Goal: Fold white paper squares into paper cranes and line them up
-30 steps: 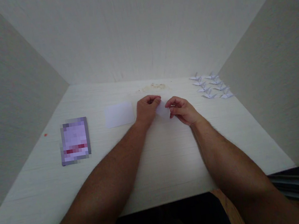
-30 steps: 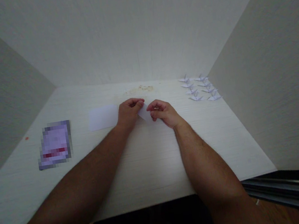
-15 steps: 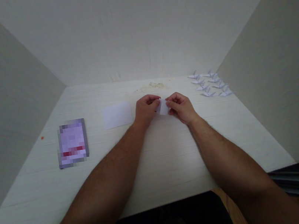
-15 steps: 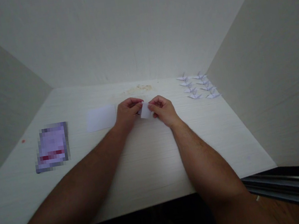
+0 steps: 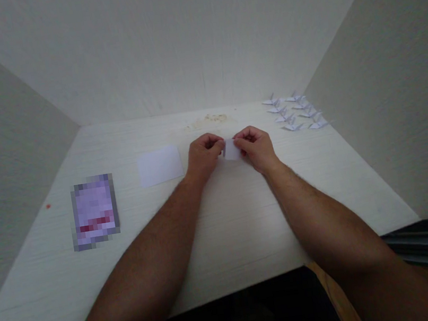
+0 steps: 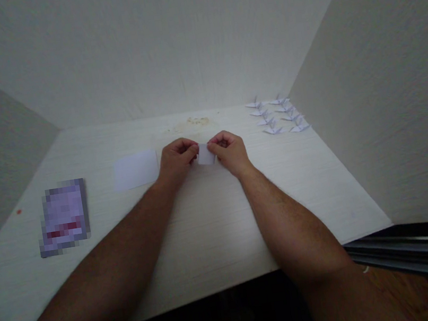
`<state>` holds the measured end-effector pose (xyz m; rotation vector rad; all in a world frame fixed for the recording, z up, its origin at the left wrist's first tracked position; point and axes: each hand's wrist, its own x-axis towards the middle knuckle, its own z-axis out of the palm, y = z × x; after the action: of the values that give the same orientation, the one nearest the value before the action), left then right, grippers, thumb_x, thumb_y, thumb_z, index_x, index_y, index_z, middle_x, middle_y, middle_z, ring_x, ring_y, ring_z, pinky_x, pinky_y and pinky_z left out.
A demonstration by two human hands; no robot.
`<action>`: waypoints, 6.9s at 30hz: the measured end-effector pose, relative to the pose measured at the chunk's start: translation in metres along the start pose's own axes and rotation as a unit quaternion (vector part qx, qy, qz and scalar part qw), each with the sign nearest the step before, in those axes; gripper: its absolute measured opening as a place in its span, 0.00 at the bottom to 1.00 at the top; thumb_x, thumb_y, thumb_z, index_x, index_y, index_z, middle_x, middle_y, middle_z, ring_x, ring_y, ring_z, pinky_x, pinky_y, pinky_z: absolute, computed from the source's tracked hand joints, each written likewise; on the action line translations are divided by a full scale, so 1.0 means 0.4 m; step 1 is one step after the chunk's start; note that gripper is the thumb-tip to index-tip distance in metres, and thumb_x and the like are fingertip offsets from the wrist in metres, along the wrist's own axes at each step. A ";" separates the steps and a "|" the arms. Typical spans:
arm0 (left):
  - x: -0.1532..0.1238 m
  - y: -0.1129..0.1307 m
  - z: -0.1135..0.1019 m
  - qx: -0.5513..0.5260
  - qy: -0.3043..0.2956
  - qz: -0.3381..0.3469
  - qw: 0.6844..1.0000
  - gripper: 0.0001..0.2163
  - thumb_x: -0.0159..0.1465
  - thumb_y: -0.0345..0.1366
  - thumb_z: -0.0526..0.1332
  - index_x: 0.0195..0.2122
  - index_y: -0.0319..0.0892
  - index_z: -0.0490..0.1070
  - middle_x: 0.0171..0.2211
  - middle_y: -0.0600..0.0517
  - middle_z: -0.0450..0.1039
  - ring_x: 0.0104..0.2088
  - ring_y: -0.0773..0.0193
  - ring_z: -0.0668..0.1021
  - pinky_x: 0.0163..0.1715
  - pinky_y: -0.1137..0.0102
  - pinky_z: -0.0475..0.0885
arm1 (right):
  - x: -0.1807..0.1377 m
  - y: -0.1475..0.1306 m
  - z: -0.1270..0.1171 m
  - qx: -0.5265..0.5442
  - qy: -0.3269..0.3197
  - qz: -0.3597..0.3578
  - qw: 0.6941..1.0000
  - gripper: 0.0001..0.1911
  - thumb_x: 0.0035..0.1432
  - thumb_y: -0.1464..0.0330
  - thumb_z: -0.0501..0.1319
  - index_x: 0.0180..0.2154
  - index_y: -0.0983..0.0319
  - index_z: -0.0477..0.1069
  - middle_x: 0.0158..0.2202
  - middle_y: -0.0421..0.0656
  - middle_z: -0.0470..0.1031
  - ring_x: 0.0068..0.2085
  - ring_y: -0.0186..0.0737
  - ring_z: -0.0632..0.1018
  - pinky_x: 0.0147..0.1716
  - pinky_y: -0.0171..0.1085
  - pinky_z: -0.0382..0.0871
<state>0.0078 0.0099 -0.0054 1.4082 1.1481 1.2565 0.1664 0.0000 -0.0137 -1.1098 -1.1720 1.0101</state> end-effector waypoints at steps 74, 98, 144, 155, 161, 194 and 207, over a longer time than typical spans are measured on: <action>-0.007 -0.006 0.004 0.111 0.066 0.079 0.989 0.05 0.61 0.38 0.60 0.31 0.43 0.72 0.26 0.55 0.71 0.28 0.66 0.71 0.29 0.71 0.66 | -0.017 -0.021 0.024 -0.178 0.008 -0.058 0.982 0.09 0.50 0.61 0.67 0.31 0.59 0.74 0.25 0.36 0.72 0.27 0.33 0.69 0.32 0.37 0.65; -0.011 -0.003 0.010 0.072 0.036 0.065 0.995 0.04 0.61 0.37 0.60 0.34 0.43 0.73 0.25 0.56 0.70 0.26 0.67 0.70 0.27 0.72 0.66 | -0.010 -0.010 0.018 -0.148 0.013 -0.028 0.989 0.10 0.48 0.60 0.67 0.27 0.60 0.73 0.21 0.35 0.68 0.25 0.33 0.66 0.26 0.35 0.59; -0.010 -0.006 0.014 0.009 0.077 0.078 0.994 0.06 0.52 0.33 0.69 0.32 0.42 0.79 0.25 0.54 0.78 0.25 0.68 0.76 0.27 0.72 0.71 | -0.005 0.003 0.013 -0.057 -0.002 0.022 0.998 0.15 0.45 0.59 0.71 0.24 0.60 0.70 0.19 0.34 0.67 0.21 0.29 0.63 0.21 0.32 0.54; -0.011 -0.005 0.015 0.003 0.077 0.077 0.994 0.05 0.52 0.33 0.70 0.31 0.43 0.79 0.25 0.55 0.78 0.25 0.68 0.76 0.27 0.72 0.71 | -0.007 -0.004 0.015 -0.054 -0.002 0.022 0.998 0.14 0.45 0.59 0.70 0.24 0.60 0.70 0.19 0.34 0.67 0.21 0.29 0.63 0.21 0.33 0.54; -0.013 -0.002 0.015 -0.005 0.076 0.070 0.995 0.05 0.52 0.34 0.69 0.31 0.43 0.79 0.25 0.55 0.78 0.24 0.68 0.75 0.26 0.72 0.70 | -0.009 -0.006 0.015 -0.061 -0.004 0.030 0.998 0.14 0.45 0.59 0.70 0.25 0.60 0.70 0.18 0.34 0.66 0.21 0.29 0.63 0.21 0.32 0.54; -0.002 -0.007 0.007 -0.029 0.093 0.046 0.994 0.04 0.49 0.31 0.69 0.28 0.44 0.79 0.25 0.55 0.77 0.26 0.68 0.75 0.28 0.72 0.71 | -0.004 -0.010 0.013 -0.034 0.005 0.026 0.999 0.13 0.47 0.59 0.68 0.24 0.61 0.72 0.18 0.36 0.69 0.21 0.30 0.65 0.23 0.33 0.59; 0.001 -0.007 0.003 -0.055 0.100 0.035 0.993 0.05 0.48 0.32 0.69 0.28 0.43 0.79 0.23 0.55 0.76 0.25 0.69 0.73 0.27 0.73 0.69 | -0.008 -0.025 0.013 -0.049 0.017 0.024 0.998 0.12 0.47 0.59 0.68 0.25 0.61 0.73 0.20 0.36 0.70 0.22 0.30 0.65 0.23 0.33 0.59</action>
<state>0.0087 0.0108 -0.0083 1.2728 1.1513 1.5147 0.1610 -0.0041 -0.0042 -1.2332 -1.1833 0.9757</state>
